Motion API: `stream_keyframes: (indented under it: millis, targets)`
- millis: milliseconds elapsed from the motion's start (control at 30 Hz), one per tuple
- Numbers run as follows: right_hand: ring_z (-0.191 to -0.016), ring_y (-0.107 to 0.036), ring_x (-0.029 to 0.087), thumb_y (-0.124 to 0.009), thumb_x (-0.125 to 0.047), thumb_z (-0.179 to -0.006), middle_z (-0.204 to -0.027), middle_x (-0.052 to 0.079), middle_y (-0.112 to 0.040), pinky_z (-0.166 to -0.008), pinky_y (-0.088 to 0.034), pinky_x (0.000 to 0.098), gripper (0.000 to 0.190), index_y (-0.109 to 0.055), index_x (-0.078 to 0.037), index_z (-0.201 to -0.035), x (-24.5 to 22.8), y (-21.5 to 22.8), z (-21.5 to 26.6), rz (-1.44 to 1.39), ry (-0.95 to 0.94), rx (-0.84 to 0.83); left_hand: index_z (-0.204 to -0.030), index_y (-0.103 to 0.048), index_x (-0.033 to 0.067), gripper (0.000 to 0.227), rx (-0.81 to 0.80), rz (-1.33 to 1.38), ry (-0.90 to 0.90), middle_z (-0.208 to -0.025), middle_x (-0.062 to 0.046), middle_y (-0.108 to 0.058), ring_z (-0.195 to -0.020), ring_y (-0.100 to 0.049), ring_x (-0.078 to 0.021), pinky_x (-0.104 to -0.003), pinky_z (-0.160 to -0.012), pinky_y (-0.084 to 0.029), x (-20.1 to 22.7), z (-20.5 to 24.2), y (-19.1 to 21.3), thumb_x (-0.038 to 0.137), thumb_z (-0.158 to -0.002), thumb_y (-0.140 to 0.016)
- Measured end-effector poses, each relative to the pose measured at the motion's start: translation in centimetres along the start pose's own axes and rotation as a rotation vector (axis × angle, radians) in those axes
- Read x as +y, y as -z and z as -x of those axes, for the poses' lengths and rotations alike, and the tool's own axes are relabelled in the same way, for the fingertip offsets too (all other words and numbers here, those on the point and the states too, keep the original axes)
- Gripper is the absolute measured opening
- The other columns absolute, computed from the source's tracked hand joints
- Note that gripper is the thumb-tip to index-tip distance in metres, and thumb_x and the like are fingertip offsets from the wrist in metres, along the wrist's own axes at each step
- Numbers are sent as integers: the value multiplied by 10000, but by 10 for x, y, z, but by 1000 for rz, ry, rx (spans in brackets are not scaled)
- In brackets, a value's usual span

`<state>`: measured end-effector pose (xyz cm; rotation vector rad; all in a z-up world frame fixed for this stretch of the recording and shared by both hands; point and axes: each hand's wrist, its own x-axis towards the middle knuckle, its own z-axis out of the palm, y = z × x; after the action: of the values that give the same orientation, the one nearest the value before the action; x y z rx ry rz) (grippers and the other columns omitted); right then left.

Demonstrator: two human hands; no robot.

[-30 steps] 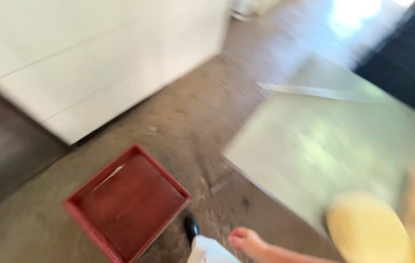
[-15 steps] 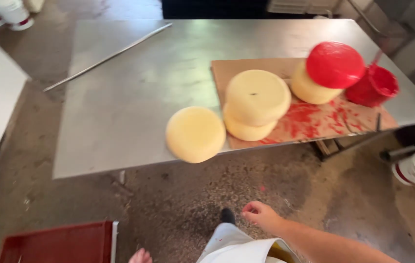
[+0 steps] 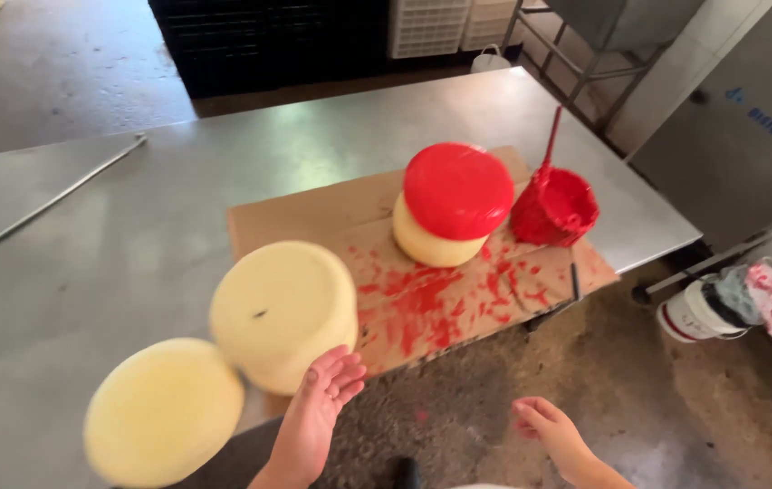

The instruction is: The person uses a paint roller to apply red paint to the top surface of round, light-colored plates. After painting one plate, they place it into a red crate and continue with the next plate from a stack.

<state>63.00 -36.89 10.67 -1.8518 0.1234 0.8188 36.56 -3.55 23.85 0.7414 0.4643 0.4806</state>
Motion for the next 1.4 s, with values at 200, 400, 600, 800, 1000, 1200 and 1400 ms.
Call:
stream_keyframes:
  millis: [200,400,600,800,1000,1200,1400]
  targets:
    - [-1067,-661,400,-492,-223,-1052,-1176,302,-689,-922,-537,493,423,-633,131,-1236,-66,28,-57,-433,-3,10,-1505,-468,-36,865,146,70,256,-1390,-247,-596,-1308,-574,-370,-491,-1178,-425,16,-73,-100,543,-867,-408]
    - [-1159,-594,445,-350,-274,-1112,-1254,309,-626,-1030,-474,542,485,-560,106,-1326,-138,24,-52,-492,13,-31,-1552,-402,-41,931,201,176,383,-1543,-255,-506,-1441,-483,-374,-483,-1223,-342,-8,-144,-129,628,-905,-365]
    - [-1229,-566,427,-268,-351,-1121,-1324,293,-602,-1086,-439,524,542,-507,71,-1363,-245,27,-72,-381,87,-34,-1562,-400,-18,998,318,223,484,-1621,-243,-432,-1499,-428,-348,-464,-1238,-314,-51,-207,-118,700,-869,-414]
    - [-866,-655,212,-478,-454,-1092,-953,73,-713,-872,-552,340,472,-719,-52,-1040,-357,6,-182,-392,306,-19,-1517,-457,-54,987,438,326,471,-1542,-241,-513,-1470,-459,-335,-419,-1233,-327,-48,-245,-125,692,-873,-400]
    - [-981,-626,261,-408,-692,-958,-1125,94,-663,-859,-526,411,727,-679,-47,-1157,-442,-46,-299,86,46,-256,-1514,-487,-16,889,571,404,437,-1536,-212,-521,-1458,-465,-337,-434,-1248,-313,-33,-259,-169,653,-954,-320]
    - [-1226,-583,328,-127,-776,-871,-1312,149,-603,-1097,-422,567,1007,-533,-101,-1498,-500,-86,-285,463,-236,-753,-1560,-447,67,904,678,512,420,-1635,-186,-422,-1484,-420,-385,-478,-1249,-313,-52,-270,-174,685,-905,-374]
    - [-1320,-586,430,-94,-808,-790,-1464,173,-617,-1124,-404,644,1080,-496,-156,-1551,-506,-102,-296,584,-339,-988,-1394,-532,94,810,760,597,382,-1144,-196,-504,-1040,-524,-331,-564,-1103,-456,-65,-280,-179,713,-880,-439]
